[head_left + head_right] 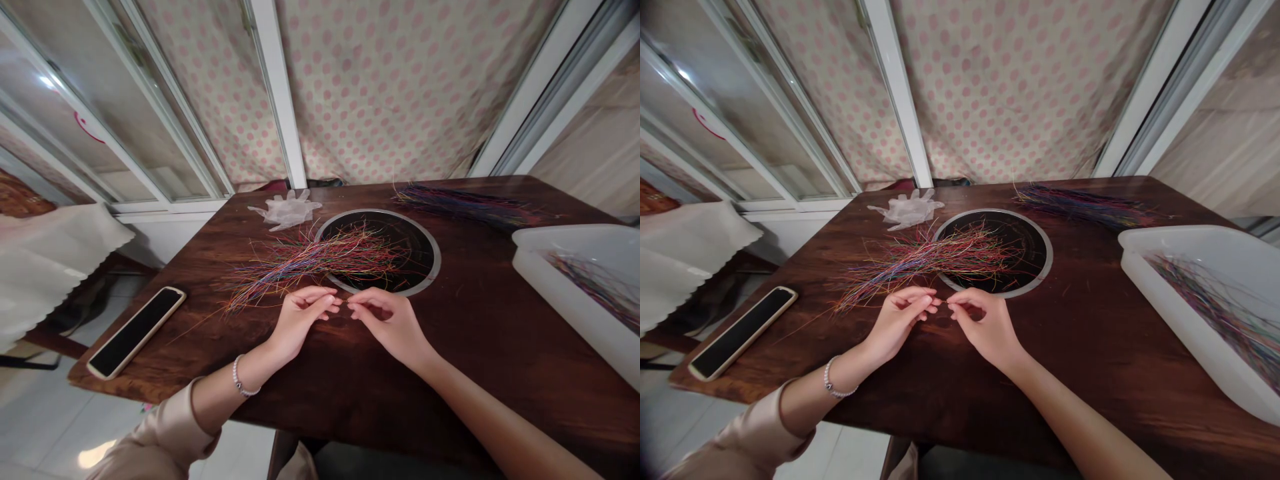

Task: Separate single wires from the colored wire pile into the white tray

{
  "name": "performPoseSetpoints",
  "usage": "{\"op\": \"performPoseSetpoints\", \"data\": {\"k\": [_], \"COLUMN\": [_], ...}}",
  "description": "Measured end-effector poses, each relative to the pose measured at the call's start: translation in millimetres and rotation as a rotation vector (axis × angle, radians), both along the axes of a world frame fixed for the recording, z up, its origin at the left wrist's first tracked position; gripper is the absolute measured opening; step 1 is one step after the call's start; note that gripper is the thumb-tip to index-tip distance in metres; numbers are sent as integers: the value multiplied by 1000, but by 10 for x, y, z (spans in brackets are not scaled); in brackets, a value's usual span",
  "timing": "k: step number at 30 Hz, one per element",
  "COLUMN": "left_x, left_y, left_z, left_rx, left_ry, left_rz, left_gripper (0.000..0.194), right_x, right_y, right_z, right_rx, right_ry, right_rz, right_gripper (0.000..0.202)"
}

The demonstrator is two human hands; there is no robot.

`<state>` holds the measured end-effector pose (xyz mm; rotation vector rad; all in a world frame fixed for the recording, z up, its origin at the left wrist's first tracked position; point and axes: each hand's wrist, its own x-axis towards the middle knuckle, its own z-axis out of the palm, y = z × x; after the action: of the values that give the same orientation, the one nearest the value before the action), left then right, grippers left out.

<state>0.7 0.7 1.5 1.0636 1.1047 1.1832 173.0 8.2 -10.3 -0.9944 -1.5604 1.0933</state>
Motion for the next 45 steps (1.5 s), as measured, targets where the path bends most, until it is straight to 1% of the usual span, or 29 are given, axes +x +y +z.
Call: {"op": "performPoseSetpoints", "data": {"k": [4,8,13,19,22,29,34,38,45], "left_x": [15,14,9,16,18,8,3,15,-6], "left_y": [-5,-5,-5,-16,-19,-11,-39,-72,-86], "left_z": [3,-13,-18,25,32,0,44,103,99], "left_rx": [40,87,89,102,116,154,217,261,320], "left_ry": [47,52,23,67,71,96,171,222,227], "left_rz": [-17,-21,3,8,0,49,-2,-26,-48], "left_gripper": [18,13,15,17,15,16,11,14,14], "right_x": [1,6,12,24,29,17,-1,-2,0], "right_y": [-23,-28,-16,-1,-5,-45,-52,-54,-69], "right_z": [32,26,6,-2,8,69,76,78,97], "right_rx": [39,67,93,97,85,112,104,92,166], "right_ry": [-50,-56,-44,-49,-57,-170,-194,-165,-169], "right_rz": [26,7,-6,-39,-7,73,83,92,80], "right_gripper": [10,10,10,11,13,15,14,17,18]}}
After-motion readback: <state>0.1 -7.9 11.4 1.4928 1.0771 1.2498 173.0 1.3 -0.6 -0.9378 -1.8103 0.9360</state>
